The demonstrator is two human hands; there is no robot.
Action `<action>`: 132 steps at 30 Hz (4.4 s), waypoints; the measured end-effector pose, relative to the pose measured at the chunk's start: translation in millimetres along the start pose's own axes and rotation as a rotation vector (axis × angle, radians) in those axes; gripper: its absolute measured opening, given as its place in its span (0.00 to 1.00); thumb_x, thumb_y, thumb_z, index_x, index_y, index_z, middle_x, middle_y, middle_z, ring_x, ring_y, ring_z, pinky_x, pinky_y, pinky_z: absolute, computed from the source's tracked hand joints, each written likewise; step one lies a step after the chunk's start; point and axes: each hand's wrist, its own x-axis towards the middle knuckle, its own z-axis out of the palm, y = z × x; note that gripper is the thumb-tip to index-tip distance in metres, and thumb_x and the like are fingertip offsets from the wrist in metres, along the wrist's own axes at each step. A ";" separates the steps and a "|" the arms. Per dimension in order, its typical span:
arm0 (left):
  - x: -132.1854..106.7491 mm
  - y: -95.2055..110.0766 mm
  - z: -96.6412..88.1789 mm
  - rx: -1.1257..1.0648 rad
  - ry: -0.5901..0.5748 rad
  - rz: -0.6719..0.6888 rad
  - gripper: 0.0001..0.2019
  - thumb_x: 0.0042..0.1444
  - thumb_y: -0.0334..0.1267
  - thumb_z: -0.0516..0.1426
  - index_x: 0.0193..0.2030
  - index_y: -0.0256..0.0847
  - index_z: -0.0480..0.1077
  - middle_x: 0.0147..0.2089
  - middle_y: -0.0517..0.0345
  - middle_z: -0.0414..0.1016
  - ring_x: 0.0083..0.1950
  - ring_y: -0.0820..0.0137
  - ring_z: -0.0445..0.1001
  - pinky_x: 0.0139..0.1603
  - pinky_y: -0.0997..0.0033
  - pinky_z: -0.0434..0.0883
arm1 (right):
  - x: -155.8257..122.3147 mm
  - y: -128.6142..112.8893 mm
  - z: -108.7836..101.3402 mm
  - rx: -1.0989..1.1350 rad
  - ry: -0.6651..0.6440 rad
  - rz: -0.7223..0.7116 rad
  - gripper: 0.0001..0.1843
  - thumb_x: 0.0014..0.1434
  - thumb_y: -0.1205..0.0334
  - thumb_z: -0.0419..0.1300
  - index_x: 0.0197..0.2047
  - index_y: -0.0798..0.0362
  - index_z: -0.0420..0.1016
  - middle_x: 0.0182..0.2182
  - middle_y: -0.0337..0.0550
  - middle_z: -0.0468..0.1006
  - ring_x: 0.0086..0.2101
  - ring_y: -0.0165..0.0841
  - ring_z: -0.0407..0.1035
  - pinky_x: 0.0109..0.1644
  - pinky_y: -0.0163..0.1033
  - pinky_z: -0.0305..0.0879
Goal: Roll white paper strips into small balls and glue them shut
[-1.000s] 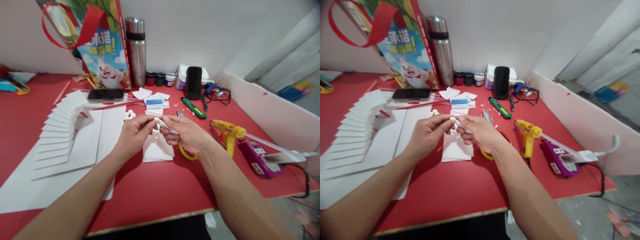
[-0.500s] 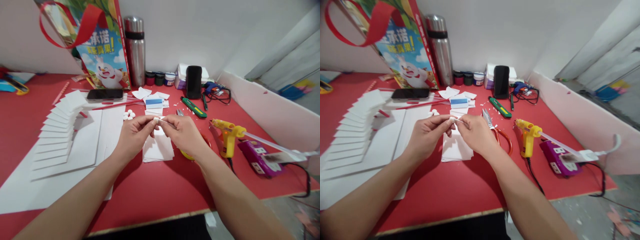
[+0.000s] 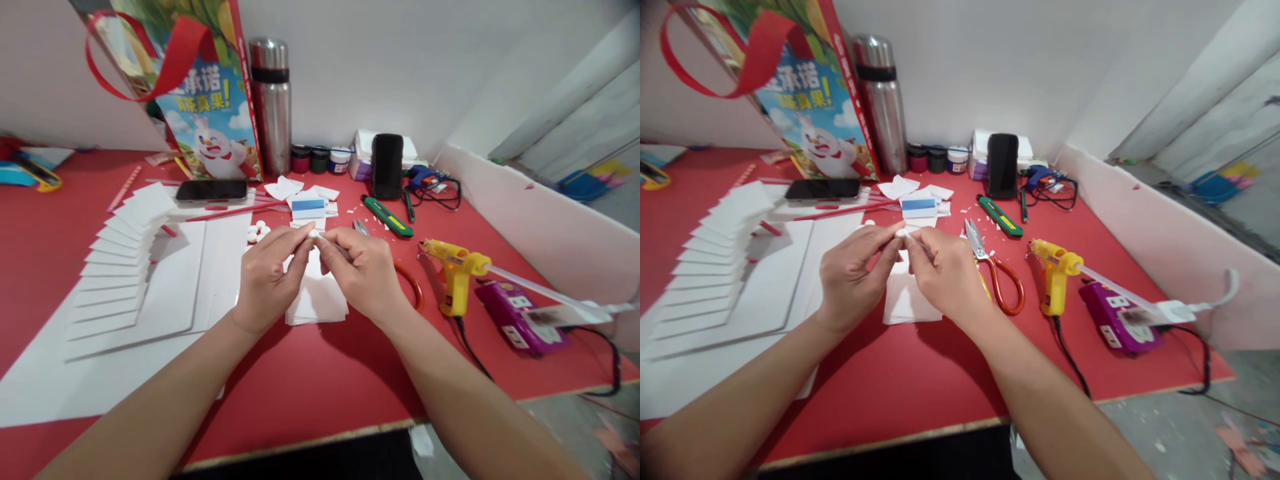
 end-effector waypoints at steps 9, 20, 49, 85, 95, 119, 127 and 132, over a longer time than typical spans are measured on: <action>6.3 -2.6 -5.9 -0.030 -0.087 -0.002 0.12 0.67 0.36 0.56 0.52 0.42 0.79 0.42 0.52 0.81 0.40 0.67 0.78 0.47 0.67 0.75 | 0.9 0.3 -0.5 0.059 0.010 0.064 0.17 0.67 0.62 0.58 0.25 0.54 0.71 0.18 0.33 0.67 0.20 0.25 0.59 0.27 0.34 0.55; 1.2 -8.3 1.3 0.239 -0.007 0.347 0.20 0.67 0.28 0.53 0.63 0.34 0.71 0.41 0.46 0.78 0.42 0.65 0.77 0.45 0.64 0.75 | -1.0 4.0 3.6 0.021 0.014 0.014 0.17 0.69 0.60 0.57 0.27 0.54 0.71 0.21 0.34 0.71 0.22 0.25 0.62 0.31 0.34 0.57; 3.1 -1.7 -1.0 -0.299 -0.038 -0.163 0.07 0.62 0.36 0.62 0.44 0.42 0.83 0.38 0.56 0.84 0.38 0.69 0.80 0.43 0.67 0.75 | -2.4 1.2 1.3 -0.174 0.048 -0.070 0.14 0.68 0.62 0.57 0.31 0.55 0.77 0.21 0.39 0.76 0.21 0.27 0.67 0.30 0.35 0.63; 5.7 4.2 -1.0 -0.222 -0.007 -0.230 0.07 0.61 0.38 0.62 0.43 0.42 0.83 0.39 0.55 0.83 0.37 0.67 0.79 0.43 0.65 0.78 | 1.8 5.2 -0.6 -0.125 -0.029 0.022 0.19 0.67 0.61 0.56 0.24 0.53 0.63 0.20 0.34 0.58 0.23 0.26 0.52 0.29 0.37 0.49; -3.7 -3.4 4.8 0.097 0.031 0.125 0.14 0.66 0.34 0.56 0.55 0.43 0.79 0.43 0.49 0.83 0.43 0.65 0.79 0.48 0.65 0.76 | 0.9 -0.6 -0.7 -0.130 0.004 -0.040 0.20 0.70 0.58 0.54 0.25 0.52 0.67 0.21 0.37 0.69 0.25 0.29 0.61 0.33 0.37 0.56; 11.0 -10.5 -12.8 -0.142 -0.273 -0.173 0.09 0.68 0.38 0.55 0.49 0.40 0.74 0.42 0.53 0.80 0.43 0.66 0.77 0.48 0.66 0.71 | 12.4 14.0 -13.1 0.554 -0.168 0.458 0.31 0.62 0.37 0.60 0.55 0.55 0.75 0.29 0.44 0.81 0.18 0.28 0.69 0.19 0.35 0.64; 12.8 -6.2 -8.6 -0.445 -0.246 -0.417 0.09 0.62 0.41 0.61 0.42 0.37 0.77 0.38 0.53 0.81 0.40 0.67 0.78 0.45 0.67 0.74 | 5.6 17.0 -3.2 -0.040 -0.020 0.132 0.14 0.61 0.52 0.65 0.32 0.54 0.73 0.22 0.37 0.73 0.23 0.28 0.66 0.27 0.34 0.59; 11.9 -4.3 -5.8 -0.553 -0.238 -0.555 0.09 0.60 0.42 0.63 0.39 0.37 0.78 0.35 0.56 0.79 0.37 0.71 0.75 0.45 0.69 0.73 | 2.1 17.4 -2.0 -0.266 0.011 0.001 0.12 0.64 0.58 0.61 0.30 0.54 0.73 0.19 0.37 0.70 0.23 0.28 0.63 0.29 0.35 0.55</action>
